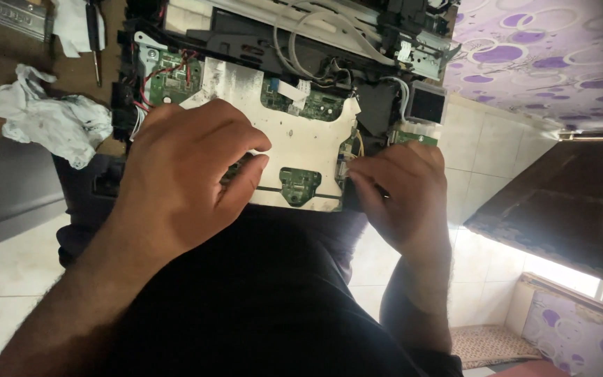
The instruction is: The person works on the internal components of a disassembled printer, manipulating wires and circuit boards with their hands. They connect and disconnect various cables and adjust parts within the printer's chassis.
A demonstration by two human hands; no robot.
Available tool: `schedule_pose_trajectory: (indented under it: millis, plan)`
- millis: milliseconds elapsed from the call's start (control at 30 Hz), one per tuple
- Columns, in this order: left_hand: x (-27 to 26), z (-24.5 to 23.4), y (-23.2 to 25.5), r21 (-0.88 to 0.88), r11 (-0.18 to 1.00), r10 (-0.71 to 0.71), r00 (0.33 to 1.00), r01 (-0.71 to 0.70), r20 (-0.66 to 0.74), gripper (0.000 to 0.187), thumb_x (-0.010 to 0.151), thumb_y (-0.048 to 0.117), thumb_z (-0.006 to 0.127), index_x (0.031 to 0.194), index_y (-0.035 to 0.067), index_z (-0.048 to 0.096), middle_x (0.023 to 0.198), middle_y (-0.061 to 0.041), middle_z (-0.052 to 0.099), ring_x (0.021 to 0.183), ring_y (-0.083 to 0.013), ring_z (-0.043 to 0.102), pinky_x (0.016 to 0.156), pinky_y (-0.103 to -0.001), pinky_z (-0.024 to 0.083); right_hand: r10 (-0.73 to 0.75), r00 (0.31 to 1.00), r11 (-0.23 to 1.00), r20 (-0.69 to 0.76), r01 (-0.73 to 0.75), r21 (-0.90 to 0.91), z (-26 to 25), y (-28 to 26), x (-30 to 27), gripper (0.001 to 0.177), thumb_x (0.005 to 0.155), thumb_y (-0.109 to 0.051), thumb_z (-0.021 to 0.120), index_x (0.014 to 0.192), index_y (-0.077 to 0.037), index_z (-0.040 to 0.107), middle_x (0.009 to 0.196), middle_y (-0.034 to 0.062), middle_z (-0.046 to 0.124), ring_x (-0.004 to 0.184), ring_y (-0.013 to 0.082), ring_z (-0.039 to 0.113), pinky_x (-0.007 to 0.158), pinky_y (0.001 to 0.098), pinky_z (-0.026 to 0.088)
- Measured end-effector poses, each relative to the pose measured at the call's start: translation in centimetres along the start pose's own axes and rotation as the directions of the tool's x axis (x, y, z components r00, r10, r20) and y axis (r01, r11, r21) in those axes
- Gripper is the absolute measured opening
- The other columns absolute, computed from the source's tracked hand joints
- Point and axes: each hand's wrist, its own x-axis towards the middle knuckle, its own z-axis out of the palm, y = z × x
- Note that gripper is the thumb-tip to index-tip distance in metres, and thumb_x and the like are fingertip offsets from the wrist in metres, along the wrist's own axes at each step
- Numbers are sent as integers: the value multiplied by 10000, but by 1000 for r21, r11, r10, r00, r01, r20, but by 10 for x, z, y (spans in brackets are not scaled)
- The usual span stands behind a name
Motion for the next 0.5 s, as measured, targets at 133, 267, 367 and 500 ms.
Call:
schedule_pose_trajectory:
  millis: [133, 267, 367, 500]
  plan:
    - [-1, 2, 0, 19, 1000, -11, 1000, 11, 13, 74, 970, 121, 733, 1030, 83, 713, 986, -48, 672, 859, -252, 649, 742, -468, 417, -26, 1000, 1000, -14, 26, 14, 2, 2, 1, 26, 943, -104, 818, 946, -120, 798, 837, 20, 687, 794, 205, 567, 802, 386, 360]
    - [-1, 3, -1, 11, 1000, 6, 1000, -6, 3, 90, 952, 103, 756, 1023, 66, 714, 965, -55, 684, 837, -241, 653, 728, -460, 429, -34, 999, 999, -21, 34, 19, 2, 0, 3, 42, 927, -75, 824, 918, -106, 796, 819, 23, 686, 781, 209, 563, 795, 396, 359]
    - [-2, 5, -3, 3, 1000, 4, 1000, -4, 9, 97, 964, 115, 752, 1043, 76, 710, 985, -47, 679, 854, -244, 655, 747, -462, 433, -44, 999, 999, -14, 44, 11, 0, -1, 6, 80, 922, -48, 827, 895, -112, 786, 805, 17, 683, 767, 206, 549, 785, 399, 347]
    - [-2, 5, -3, 2, 1000, -4, 1000, 4, 18, 87, 959, 113, 745, 1028, 81, 704, 964, -40, 672, 836, -238, 646, 744, -455, 419, -64, 998, 998, -24, 64, 21, -1, -2, 6, 102, 923, -46, 844, 877, -111, 780, 787, 9, 669, 752, 190, 532, 778, 383, 327]
